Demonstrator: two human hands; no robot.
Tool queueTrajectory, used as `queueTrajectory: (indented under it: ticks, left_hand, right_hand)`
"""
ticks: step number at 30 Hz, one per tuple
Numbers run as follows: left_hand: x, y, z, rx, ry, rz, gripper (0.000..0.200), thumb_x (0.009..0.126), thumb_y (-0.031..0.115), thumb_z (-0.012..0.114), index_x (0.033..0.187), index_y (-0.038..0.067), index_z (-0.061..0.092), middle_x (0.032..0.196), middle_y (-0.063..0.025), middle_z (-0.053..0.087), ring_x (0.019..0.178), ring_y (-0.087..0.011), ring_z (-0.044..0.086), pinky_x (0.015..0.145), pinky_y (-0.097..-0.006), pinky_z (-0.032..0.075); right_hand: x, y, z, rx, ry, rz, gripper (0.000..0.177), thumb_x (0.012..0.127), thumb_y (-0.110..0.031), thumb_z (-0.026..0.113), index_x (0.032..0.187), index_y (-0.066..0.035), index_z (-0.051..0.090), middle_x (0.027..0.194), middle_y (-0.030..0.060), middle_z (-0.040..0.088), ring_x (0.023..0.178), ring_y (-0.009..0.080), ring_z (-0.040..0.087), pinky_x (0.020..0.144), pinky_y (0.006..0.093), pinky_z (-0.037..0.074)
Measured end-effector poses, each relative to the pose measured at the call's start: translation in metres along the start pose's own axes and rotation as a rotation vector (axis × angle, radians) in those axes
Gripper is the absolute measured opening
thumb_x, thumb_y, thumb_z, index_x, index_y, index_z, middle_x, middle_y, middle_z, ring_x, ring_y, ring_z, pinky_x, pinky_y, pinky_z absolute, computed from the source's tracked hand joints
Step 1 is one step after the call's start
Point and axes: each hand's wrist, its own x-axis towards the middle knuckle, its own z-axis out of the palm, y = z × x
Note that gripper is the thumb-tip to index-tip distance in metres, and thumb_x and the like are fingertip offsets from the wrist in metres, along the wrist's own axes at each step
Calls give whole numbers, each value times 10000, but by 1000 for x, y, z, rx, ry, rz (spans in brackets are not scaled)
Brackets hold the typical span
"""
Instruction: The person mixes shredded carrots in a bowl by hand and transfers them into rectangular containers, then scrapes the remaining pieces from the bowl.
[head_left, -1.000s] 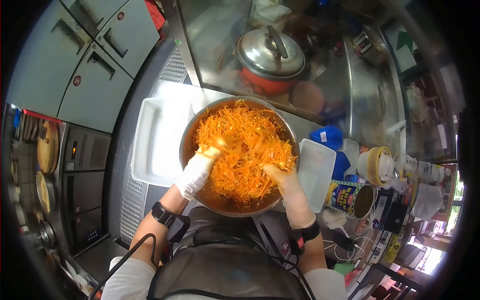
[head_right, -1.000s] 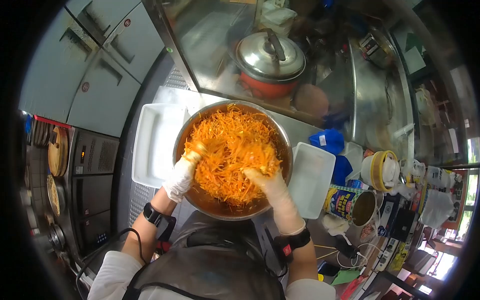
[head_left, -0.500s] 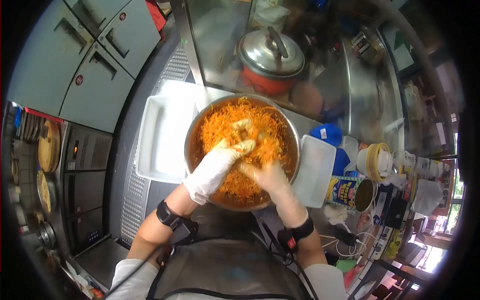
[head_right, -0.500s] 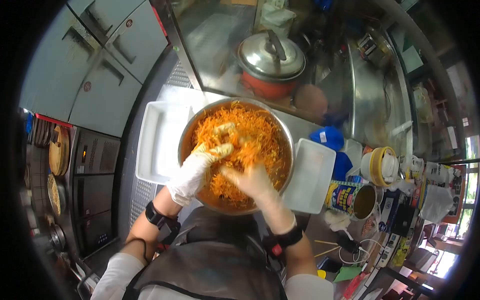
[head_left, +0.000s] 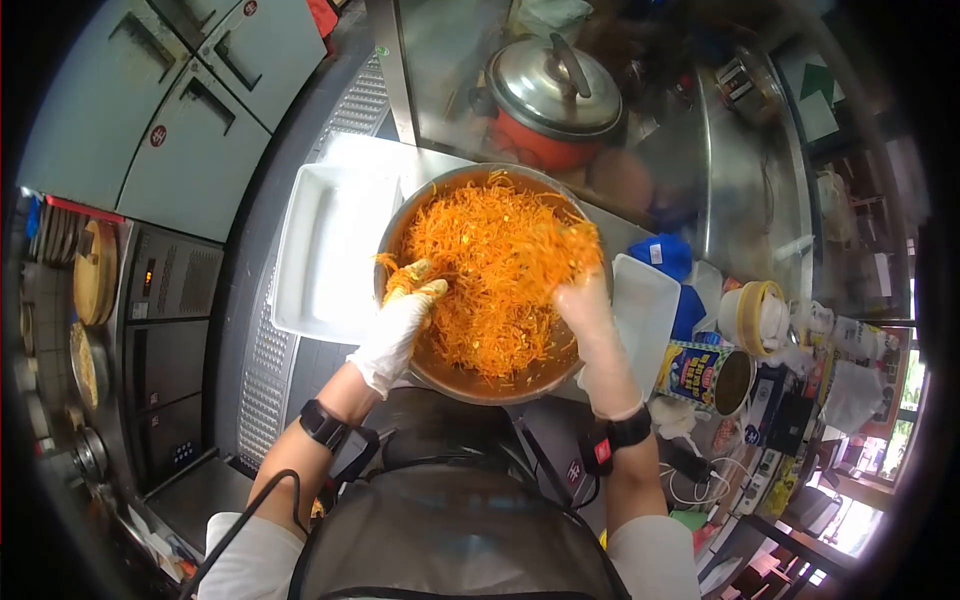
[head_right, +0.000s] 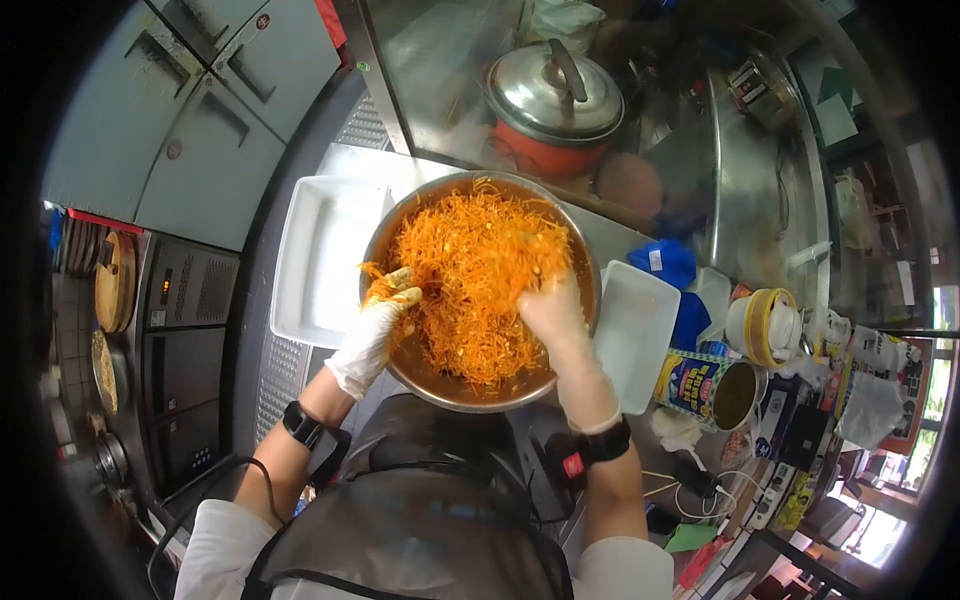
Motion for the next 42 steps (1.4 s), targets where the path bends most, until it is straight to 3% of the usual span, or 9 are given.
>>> queueTrajectory:
  ticks: [8, 10, 13, 15, 19, 27, 32, 36, 42]
  left_hand:
    - [18, -36, 13, -287, 66, -346, 550, 900, 306, 593, 1379, 156, 369, 1418, -106, 392, 1337, -314, 315, 1022, -651, 197]
    - [35, -61, 6, -265, 63, -359, 529, 925, 372, 554, 1374, 154, 378, 1415, -100, 406, 1316, -287, 356, 999, -627, 300]
    - [48, -82, 9, -417, -148, -431, 524, 962, 464, 447, 1373, 144, 384, 1399, -109, 427, 1236, -289, 459, 910, -584, 459]
    - [32, -77, 20, -348, -195, -448, 525, 969, 456, 432, 1383, 138, 373, 1376, -101, 452, 1206, -280, 488, 912, -556, 471]
    - [34, -83, 31, -368, -239, -467, 529, 978, 459, 408, 1384, 120, 393, 1360, -85, 477, 1209, -230, 484, 993, -421, 440]
    - [28, -53, 24, -288, -93, -267, 584, 930, 472, 527, 1327, 48, 469, 1281, -64, 546, 1182, -161, 493, 968, -305, 431]
    - [18, -56, 12, -73, -44, 189, 415, 946, 289, 567, 1243, 1, 535, 1190, -47, 584, 1062, -114, 541, 878, -276, 465]
    - [0, -14, 34, 9, -99, 103, 450, 878, 118, 659, 1262, -6, 459, 1175, -69, 580, 1061, -128, 549, 915, -277, 459]
    - [-14, 24, 48, 79, -228, 201, 525, 858, 85, 666, 1298, -21, 399, 1215, -91, 555, 1080, -156, 542, 903, -296, 476]
  right_hand:
    - [-13, 37, -19, -398, -64, 259, 367, 794, -138, 658, 1144, -41, 604, 1118, 140, 640, 1054, 267, 596, 894, 353, 461]
    - [-30, 60, -24, -309, -80, 218, 412, 798, -150, 666, 1184, -33, 583, 1174, 142, 618, 1098, 262, 576, 909, 350, 455]
    - [-51, 53, -22, 67, -93, 957, 540, 869, -171, 650, 1348, -52, 430, 1284, 105, 545, 1128, 229, 561, 976, 347, 441]
    - [-61, 45, -2, 213, -106, 974, 534, 886, -203, 625, 1353, -43, 420, 1293, 108, 537, 1139, 228, 554, 978, 351, 443]
    - [-66, 46, 21, 799, -163, 948, 547, 957, -331, 526, 1374, -7, 383, 1326, 122, 507, 1181, 224, 526, 984, 365, 454]
    - [-73, 76, 25, 874, -120, 828, 614, 914, -415, 582, 1336, 1, 423, 1280, 101, 524, 1139, 180, 525, 953, 331, 449]
    - [-77, 58, 19, 451, -251, 519, 607, 907, -344, 581, 1363, 8, 392, 1324, 91, 485, 1233, 184, 435, 1028, 348, 362]
    - [-62, 30, 13, 337, -233, 358, 601, 750, -85, 762, 1273, -3, 478, 1188, 74, 569, 1083, 173, 541, 947, 328, 438]
    - [-41, 4, -3, 54, -159, 84, 617, 715, -82, 789, 1253, -6, 498, 1240, 107, 566, 1093, 197, 558, 929, 355, 469]
